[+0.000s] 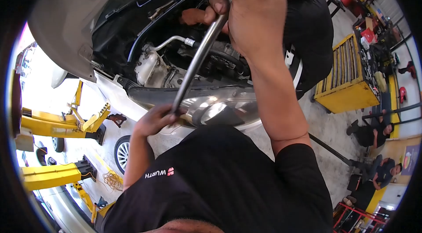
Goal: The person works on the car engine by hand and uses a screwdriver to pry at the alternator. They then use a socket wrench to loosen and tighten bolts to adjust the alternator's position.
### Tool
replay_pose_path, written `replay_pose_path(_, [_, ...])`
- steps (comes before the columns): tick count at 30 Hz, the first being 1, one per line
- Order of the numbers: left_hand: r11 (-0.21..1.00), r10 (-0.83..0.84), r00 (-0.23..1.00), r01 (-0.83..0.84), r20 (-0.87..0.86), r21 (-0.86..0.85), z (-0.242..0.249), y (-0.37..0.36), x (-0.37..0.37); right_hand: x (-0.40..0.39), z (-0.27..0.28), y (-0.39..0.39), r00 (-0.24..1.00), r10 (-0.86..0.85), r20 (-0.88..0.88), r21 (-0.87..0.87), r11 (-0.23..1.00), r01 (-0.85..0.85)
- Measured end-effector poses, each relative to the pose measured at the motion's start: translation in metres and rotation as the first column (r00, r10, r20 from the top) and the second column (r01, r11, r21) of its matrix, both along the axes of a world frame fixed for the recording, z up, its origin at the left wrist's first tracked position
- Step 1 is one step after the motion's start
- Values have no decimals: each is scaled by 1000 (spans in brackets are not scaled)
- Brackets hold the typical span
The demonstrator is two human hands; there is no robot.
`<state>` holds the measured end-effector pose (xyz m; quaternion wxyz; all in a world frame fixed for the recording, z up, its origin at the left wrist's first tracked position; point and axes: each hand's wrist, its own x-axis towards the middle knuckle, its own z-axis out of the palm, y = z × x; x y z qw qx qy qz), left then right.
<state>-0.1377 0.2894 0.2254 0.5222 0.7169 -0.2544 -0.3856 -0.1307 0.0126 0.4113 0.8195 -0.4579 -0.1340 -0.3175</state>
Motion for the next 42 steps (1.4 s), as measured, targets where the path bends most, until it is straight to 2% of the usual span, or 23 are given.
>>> replay_pose_path(2, [976,70,997,-71,14,206,14,48,-4,26,-30,-10,998,-53,-42,-111,993,48])
replay_pose_path(3, [952,160,986,-145,-35,269,22,67,-8,37,-47,-15,998,-55,-42,-109,993,51])
replay_pose_path(4, [918,252,964,-211,-81,336,31,81,-11,48,-65,-21,989,-10,-146,-22,1000,6])
replay_pose_path(6, [922,254,964,-266,80,281,44,97,-13,74,-107,-35,964,40,-263,76,997,-21])
replay_pose_path(7, [923,338,928,-359,157,139,44,100,-15,90,-132,-44,930,19,-366,62,998,4])
replay_pose_path(8, [841,488,858,-512,162,174,62,93,-19,102,-156,-54,883,-4,-470,47,998,29])
replay_pose_path(10, [819,559,794,-573,237,-12,85,74,-3,118,-194,-76,782,-81,-618,-75,996,44])
replay_pose_path(12, [798,601,772,-565,207,-210,87,62,28,120,-211,-86,715,-123,-688,-66,992,107])
replay_pose_path(14, [765,622,769,-556,149,-324,108,21,54,129,-246,-117,506,84,-858,29,993,-116])
replay_pose_path(16, [736,665,727,-597,174,-317,130,-27,74,132,-273,-137,474,81,-877,4,987,-162])
replay_pose_path(18, [785,595,771,-495,229,-373,132,-61,102,134,-290,-147,331,17,-943,-58,975,-216])
replay_pose_path(20, [844,521,790,-419,324,-335,137,-94,120,135,-304,-144,193,-126,-973,-178,941,-288])
replay_pose_path(22, [895,433,823,-344,367,-282,137,-118,138,140,-328,-149,60,-111,-992,-126,895,-427])
replay_pose_path(23, [938,339,848,-269,408,-220,136,-127,145,142,-344,-154,38,-82,-996,-90,883,-461])
replay_pose_path(24, [938,338,848,-266,409,-224,135,-135,148,145,-352,-157,18,-53,-998,-55,867,-495])
replay_pose_path(26, [973,216,876,-159,431,-166,133,-145,150,149,-356,-159,3,21,-1000,18,899,-438])
replay_pose_path(28, [980,192,852,-142,487,-138,131,-144,146,147,-351,-156,-8,-56,-998,-45,872,-487])
replay_pose_path(30, [977,206,785,-132,584,-167,128,-139,135,144,-346,-152,13,-20,-1000,-24,892,-452])
replay_pose_path(32, [977,207,805,-142,556,-157,130,-132,123,141,-350,-150,119,-111,-987,-159,824,-544])
replay_pose_path(35, [962,226,807,-96,545,-256,124,-126,117,140,-346,-147,121,-151,-981,-193,797,-572])
replay_pose_path(38, [877,399,802,-192,445,-440,122,-129,109,140,-331,-141,138,-202,-970,-243,727,-642])
replay_pose_path(40, [885,388,780,-168,491,-433,123,-129,110,145,-344,-142,221,-245,-944,-330,705,-627])
replay_pose_path(42, [893,376,756,-142,536,-427,122,-129,112,144,-336,-138,230,-236,-944,-329,715,-617])
